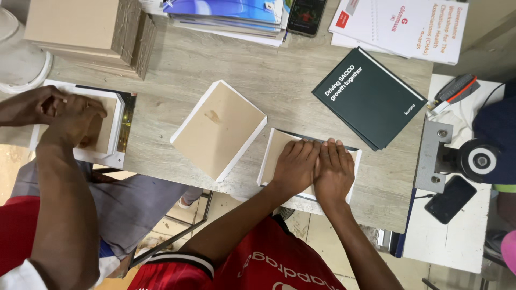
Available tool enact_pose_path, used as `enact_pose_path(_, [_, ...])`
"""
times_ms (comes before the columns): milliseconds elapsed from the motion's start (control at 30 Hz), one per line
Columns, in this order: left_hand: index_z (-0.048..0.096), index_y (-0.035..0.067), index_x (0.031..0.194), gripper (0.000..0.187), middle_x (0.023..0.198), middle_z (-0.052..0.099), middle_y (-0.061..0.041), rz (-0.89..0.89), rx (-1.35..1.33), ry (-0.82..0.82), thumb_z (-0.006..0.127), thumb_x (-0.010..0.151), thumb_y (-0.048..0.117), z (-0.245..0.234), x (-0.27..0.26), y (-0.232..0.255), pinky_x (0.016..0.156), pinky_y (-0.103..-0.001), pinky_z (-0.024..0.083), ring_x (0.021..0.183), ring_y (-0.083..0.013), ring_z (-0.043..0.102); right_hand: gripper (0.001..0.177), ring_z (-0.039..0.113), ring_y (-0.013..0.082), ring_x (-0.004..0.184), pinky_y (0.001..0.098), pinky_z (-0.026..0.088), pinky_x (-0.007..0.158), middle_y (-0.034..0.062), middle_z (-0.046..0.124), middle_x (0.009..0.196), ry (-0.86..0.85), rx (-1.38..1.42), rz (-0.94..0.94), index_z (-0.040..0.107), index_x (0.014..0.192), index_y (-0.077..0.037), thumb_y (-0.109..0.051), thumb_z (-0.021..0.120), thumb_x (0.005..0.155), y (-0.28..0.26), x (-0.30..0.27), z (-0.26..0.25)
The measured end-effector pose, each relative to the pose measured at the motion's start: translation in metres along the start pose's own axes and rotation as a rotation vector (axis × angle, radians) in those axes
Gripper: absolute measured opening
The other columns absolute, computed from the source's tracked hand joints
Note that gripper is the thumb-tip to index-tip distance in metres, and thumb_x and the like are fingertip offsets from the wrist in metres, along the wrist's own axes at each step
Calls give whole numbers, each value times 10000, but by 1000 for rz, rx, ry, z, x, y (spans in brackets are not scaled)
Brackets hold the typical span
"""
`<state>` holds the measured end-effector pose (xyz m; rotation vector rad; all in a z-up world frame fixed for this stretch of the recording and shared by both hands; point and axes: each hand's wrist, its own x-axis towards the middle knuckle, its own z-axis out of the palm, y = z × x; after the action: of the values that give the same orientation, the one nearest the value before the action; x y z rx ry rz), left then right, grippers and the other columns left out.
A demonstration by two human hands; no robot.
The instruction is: The person aligns beige book covers onto dark book blocks, presses the edges, and stacks the finished units. A coworker applies glue to separate covers using a brush. The person handles the covers and blocks by hand without visible tools.
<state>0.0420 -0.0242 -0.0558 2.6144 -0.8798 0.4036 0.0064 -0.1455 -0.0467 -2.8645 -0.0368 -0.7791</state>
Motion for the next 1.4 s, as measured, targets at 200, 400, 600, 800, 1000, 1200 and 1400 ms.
enact_pose_path(200, [298,13,1611,675,1677,217,-306,-204,-67,-562,373,1076,418,-107,12,0,1276,-528,122,1583,-458,128,253,702,272,1124,401,517,1011,102,771,1131,80,-6,-53,793,1100,-72,-277,756,958,-11,-1,-10])
enact_pose_path(400, [628,4,1328,619,1261,603,-280,-103,152,76,511,976,501,-58,-31,-8,1146,-559,386,1259,-433,580,312,663,289,1155,421,475,1089,102,691,1111,12,16,-47,729,1211,-52,-261,728,978,-22,-4,-15])
enact_pose_path(600, [629,14,1280,582,1101,594,-217,-109,160,182,572,926,472,-47,-35,-13,1056,-541,465,1123,-396,610,437,633,338,1280,446,413,1153,177,712,1274,-14,-65,-46,723,1281,-7,-348,689,1009,-30,3,-22])
enact_pose_path(800, [422,-44,1522,872,1583,335,-369,-368,39,-170,496,937,598,-79,-29,0,1267,-570,144,1529,-504,246,582,525,351,1418,452,314,1233,200,659,1413,-81,-70,-51,662,1391,-7,-449,638,1014,-14,-4,-32])
enact_pose_path(1000, [476,-144,1426,899,1458,468,-404,-341,184,-115,417,965,626,-77,-24,0,1261,-579,188,1457,-526,373,614,583,349,1359,443,362,1209,215,673,1382,-124,-131,-16,694,1342,3,-500,666,991,-18,-7,-41])
enact_pose_path(1200, [427,-106,1459,900,1446,449,-370,-348,196,-224,327,1001,662,-70,-33,-2,1259,-592,140,1486,-512,301,477,686,309,1239,422,466,1145,127,760,1223,-245,-65,5,778,1205,-93,-491,701,953,10,5,-56])
enact_pose_path(1400, [271,65,1616,755,1632,251,-329,-325,105,-399,256,1056,571,-87,-29,4,1280,-561,50,1566,-467,165,801,331,359,1541,455,207,1282,227,438,1610,-494,-64,107,460,1546,12,-613,434,1045,0,-12,-62])
